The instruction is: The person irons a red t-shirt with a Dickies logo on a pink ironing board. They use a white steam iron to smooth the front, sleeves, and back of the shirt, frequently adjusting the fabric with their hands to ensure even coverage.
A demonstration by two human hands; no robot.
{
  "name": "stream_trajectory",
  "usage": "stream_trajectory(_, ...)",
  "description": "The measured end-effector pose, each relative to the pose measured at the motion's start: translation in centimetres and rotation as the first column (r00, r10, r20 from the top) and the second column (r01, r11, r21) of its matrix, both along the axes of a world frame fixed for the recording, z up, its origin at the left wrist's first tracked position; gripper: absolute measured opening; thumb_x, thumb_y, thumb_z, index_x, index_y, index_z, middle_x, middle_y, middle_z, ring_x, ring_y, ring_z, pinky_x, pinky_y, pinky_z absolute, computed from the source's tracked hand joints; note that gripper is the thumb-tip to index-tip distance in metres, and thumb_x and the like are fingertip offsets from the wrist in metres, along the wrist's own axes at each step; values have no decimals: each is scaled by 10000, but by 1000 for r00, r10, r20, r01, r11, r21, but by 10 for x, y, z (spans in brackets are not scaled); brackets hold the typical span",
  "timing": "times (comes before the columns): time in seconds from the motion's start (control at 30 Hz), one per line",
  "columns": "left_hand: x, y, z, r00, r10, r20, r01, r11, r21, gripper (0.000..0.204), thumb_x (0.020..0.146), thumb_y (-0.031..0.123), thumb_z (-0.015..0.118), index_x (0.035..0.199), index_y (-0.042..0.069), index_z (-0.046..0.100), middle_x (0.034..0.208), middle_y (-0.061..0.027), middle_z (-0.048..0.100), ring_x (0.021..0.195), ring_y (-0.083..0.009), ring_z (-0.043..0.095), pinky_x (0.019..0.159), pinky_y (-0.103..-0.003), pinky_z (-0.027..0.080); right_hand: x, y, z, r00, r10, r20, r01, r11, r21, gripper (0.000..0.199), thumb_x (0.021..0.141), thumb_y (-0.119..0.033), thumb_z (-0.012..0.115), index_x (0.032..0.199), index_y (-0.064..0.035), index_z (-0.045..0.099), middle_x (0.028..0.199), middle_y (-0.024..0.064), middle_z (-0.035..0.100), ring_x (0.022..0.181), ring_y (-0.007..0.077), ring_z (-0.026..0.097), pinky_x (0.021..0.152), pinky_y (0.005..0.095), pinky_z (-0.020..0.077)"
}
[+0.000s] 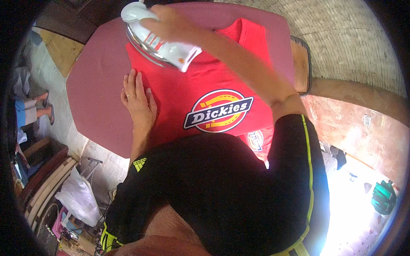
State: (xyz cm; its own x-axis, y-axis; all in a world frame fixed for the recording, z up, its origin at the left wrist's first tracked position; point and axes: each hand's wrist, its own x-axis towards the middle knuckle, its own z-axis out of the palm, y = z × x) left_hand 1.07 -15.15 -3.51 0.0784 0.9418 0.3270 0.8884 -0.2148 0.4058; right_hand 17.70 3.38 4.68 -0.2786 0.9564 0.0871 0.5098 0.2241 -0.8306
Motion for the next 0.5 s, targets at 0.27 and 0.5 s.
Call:
stream_trajectory(0.27, 42, 72, 12, 995, -103, 12, 101, 989, 104, 573, 967, 321, 556, 1446, 36, 420, 1542, -154, 370, 1425, -382, 334, 1118, -549, 286, 191, -27, 138, 974, -210, 90, 226, 936, -269, 329, 974, -363, 605, 1091, -57, 633, 716, -8, 561, 587, 79, 501, 497, 258, 391)
stream_trajectory(0.5, 54, 109, -9, 973, 108, -203, -77, 985, 157, 650, 993, 479, 454, 1478, 50, 399, 1561, -156, 352, 1439, -383, 317, 1141, -545, 271, 295, -16, 135, 909, -151, 388, 203, 974, -96, 355, 976, -404, 621, 1082, -67, 654, 666, -58, 478, 526, 13, 411, 457, 210, 314)
